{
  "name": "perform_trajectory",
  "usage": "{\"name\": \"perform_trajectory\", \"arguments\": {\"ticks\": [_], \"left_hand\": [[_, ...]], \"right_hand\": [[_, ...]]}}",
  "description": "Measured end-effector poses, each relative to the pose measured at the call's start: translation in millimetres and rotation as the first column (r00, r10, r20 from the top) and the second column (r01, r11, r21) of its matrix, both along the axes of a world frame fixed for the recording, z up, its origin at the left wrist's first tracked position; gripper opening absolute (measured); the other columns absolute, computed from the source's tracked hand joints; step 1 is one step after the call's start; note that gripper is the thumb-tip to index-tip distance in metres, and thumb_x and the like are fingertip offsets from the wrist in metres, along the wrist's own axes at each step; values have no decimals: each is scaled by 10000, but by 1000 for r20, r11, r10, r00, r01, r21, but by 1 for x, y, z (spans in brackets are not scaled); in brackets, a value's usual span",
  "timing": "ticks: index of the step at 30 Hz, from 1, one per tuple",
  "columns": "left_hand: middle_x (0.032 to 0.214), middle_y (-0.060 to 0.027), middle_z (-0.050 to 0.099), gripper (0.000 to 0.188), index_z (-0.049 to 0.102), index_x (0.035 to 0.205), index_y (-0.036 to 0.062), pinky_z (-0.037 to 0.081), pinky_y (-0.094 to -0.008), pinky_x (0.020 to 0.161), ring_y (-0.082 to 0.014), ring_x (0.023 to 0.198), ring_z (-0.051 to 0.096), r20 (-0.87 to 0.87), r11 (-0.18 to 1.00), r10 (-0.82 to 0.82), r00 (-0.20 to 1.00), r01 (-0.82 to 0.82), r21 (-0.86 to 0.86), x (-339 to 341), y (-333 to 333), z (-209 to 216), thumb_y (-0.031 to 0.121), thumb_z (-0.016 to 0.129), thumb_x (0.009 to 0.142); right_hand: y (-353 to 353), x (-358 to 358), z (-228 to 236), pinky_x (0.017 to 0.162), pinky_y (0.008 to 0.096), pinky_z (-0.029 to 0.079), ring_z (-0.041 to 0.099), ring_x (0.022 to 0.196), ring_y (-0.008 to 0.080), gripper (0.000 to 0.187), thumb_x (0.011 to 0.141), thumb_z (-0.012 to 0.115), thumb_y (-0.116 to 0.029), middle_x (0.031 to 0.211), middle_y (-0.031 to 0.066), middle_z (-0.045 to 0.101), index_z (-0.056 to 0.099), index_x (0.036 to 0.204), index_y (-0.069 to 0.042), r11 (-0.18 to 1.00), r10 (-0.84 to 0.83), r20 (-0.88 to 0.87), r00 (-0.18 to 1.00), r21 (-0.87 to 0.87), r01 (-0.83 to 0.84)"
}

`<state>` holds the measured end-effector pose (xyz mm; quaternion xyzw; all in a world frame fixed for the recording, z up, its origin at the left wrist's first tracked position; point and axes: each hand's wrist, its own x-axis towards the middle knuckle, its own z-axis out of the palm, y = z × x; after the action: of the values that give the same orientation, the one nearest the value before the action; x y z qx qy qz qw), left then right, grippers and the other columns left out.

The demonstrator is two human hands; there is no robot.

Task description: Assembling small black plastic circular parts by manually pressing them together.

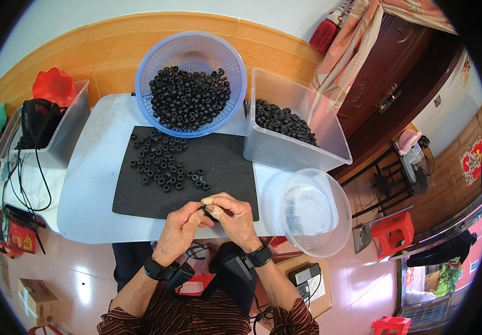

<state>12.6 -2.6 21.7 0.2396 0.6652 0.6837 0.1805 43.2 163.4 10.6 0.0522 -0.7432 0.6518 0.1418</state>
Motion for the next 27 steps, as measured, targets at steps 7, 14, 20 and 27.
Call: {"name": "perform_trajectory", "arguments": {"ticks": [7, 14, 20, 27], "left_hand": [[885, -125, 708, 237, 595, 1123, -35, 529, -306, 787, -164, 829, 670, -4, 997, -29, 1000, 29, -66, -4, -2, 1, 104, 450, 997], [865, -124, 707, 227, 593, 1109, -41, 538, -299, 779, -155, 817, 673, -28, 998, 36, 999, -37, -48, -2, 5, 0, 100, 452, 1000], [870, -104, 691, 233, 594, 1102, -49, 526, -274, 758, -136, 810, 658, 10, 997, 64, 998, -65, 36, -4, 8, -7, 110, 459, 998], [861, -45, 664, 256, 632, 1044, -51, 476, -233, 712, -84, 770, 582, 220, 983, 34, 975, -72, 166, -7, 7, -16, 143, 472, 994]], "right_hand": [[4, 0, 0, 794, 247, 523, 637, 892, 127, 183, 887, 646, -9, 1001, 79, 688, 707, 1059, -15, 999, 29, -1, 1000, 43, -29], [-4, 1, 3, 782, 230, 505, 607, 883, 94, 192, 886, 642, -1, 978, 55, 667, 691, 1072, 0, 992, -51, 122, 991, -107, 64], [-1, 3, 2, 784, 231, 502, 596, 858, 97, 255, 871, 639, 2, 1026, 51, 638, 658, 1126, 3, 997, -36, 1, 999, 75, 36], [-7, 5, 1, 824, 280, 527, 649, 908, 165, 421, 760, 700, 8, 1149, 102, 631, 641, 1176, -16, 975, -53, -114, 992, 208, 76]]}}
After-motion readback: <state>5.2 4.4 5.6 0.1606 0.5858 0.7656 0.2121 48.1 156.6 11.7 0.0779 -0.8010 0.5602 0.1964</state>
